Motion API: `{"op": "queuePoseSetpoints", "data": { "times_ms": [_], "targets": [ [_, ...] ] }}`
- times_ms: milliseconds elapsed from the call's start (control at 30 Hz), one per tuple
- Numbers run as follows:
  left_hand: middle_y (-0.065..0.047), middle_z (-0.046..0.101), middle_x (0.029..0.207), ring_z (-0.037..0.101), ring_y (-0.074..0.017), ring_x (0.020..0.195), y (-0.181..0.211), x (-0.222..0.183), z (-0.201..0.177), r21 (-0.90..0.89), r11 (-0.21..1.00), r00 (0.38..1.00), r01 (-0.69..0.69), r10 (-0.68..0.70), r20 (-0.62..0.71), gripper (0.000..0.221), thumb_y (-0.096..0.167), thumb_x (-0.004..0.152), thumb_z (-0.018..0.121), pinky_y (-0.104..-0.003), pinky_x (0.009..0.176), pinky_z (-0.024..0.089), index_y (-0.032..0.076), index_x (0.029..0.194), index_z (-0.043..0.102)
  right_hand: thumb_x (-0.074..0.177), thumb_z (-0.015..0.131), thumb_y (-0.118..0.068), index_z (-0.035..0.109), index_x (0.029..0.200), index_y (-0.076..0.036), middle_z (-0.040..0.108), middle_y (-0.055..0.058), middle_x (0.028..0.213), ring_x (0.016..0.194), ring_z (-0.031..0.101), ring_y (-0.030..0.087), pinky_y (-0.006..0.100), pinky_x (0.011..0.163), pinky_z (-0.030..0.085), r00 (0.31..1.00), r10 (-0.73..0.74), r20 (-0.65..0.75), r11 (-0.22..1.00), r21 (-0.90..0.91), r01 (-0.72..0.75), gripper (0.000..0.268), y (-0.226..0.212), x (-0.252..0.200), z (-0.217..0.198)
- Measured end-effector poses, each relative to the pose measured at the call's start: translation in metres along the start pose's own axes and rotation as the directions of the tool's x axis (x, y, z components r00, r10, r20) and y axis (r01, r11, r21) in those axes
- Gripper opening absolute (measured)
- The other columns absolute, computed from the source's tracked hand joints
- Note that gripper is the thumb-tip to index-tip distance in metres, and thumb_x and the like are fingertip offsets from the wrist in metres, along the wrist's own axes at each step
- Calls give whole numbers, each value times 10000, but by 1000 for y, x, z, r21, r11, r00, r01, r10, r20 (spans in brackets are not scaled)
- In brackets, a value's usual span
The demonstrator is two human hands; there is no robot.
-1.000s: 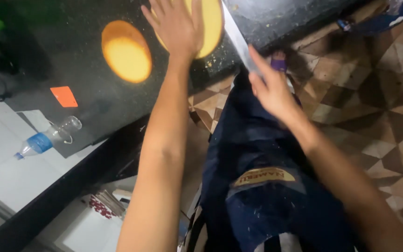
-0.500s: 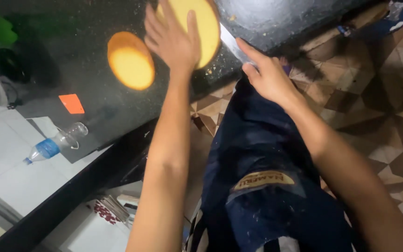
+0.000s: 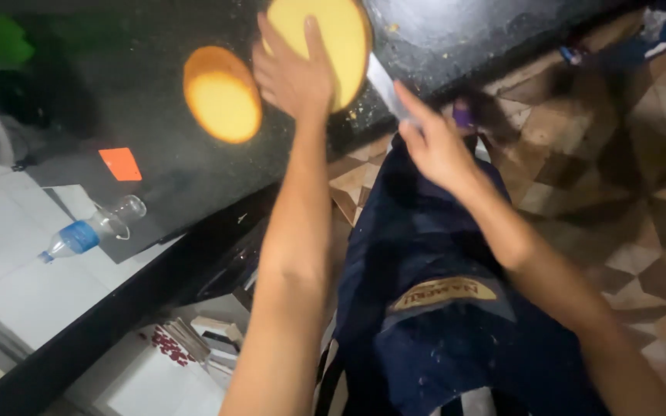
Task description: The person slices multiple round cakes horizontally into thinner layers using a long serrated knife on a black countertop. The person holds each cake steady with one hand while sawing through with the other, then sets the layers aside.
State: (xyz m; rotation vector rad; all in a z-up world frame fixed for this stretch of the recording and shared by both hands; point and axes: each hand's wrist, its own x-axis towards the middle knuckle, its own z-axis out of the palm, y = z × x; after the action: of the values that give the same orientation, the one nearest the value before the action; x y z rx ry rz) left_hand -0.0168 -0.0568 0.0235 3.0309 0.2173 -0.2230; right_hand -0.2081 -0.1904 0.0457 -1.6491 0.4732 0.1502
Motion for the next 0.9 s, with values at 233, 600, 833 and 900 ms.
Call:
{"op": "queuePoseSetpoints", "data": {
  "times_ms": [233, 600, 833, 900],
  "targets": [
    [-286, 229, 1636, 202, -450, 1522, -27, 1, 25, 76, 978, 964, -196, 206, -166, 853, 644, 1043, 434, -610, 1176, 131, 73, 1625, 183, 1020, 621, -35, 454, 1575, -98, 626, 288, 1374, 1255, 624, 440, 409, 1013, 526, 964, -257, -62, 966, -44, 255, 583, 11, 26, -4],
    [-153, 355, 1667, 352, -388, 1531, -28, 3, 35, 9, 946, 932, -325, 322, -167, 671, 540, 1112, 449, -527, 1301, 275, 132, 1627, 309, 1035, 565, -108, 388, 1607, -191, 606, 32, 685, 598, 600, 112, 285, 629, 530, 978, 199, 57, 974, 94, -204, 605, 22, -84, 20],
    [-228, 296, 1583, 324, -437, 1414, -14, -11, 16, -117, 971, 978, 210, -211, 5, 969, 683, 891, 530, -548, 1143, 275, 100, 1596, 212, 1137, 569, -98, 387, 1648, -150, 654, 259, 1168, 1096, 702, 347, 369, 940, 538, 855, -508, -107, 855, -183, 485, 545, 5, 20, 3],
    [-259, 246, 1575, 261, -450, 1457, -28, -8, 18, -16, 995, 995, 103, -103, 6, 1026, 703, 905, 543, -585, 1163, 220, 51, 1602, 166, 1011, 593, -90, 459, 1586, -201, 623, 103, 717, 632, 584, 150, 322, 711, 539, 987, 126, 95, 992, 14, -128, 600, -13, 30, -3]
  ]
}}
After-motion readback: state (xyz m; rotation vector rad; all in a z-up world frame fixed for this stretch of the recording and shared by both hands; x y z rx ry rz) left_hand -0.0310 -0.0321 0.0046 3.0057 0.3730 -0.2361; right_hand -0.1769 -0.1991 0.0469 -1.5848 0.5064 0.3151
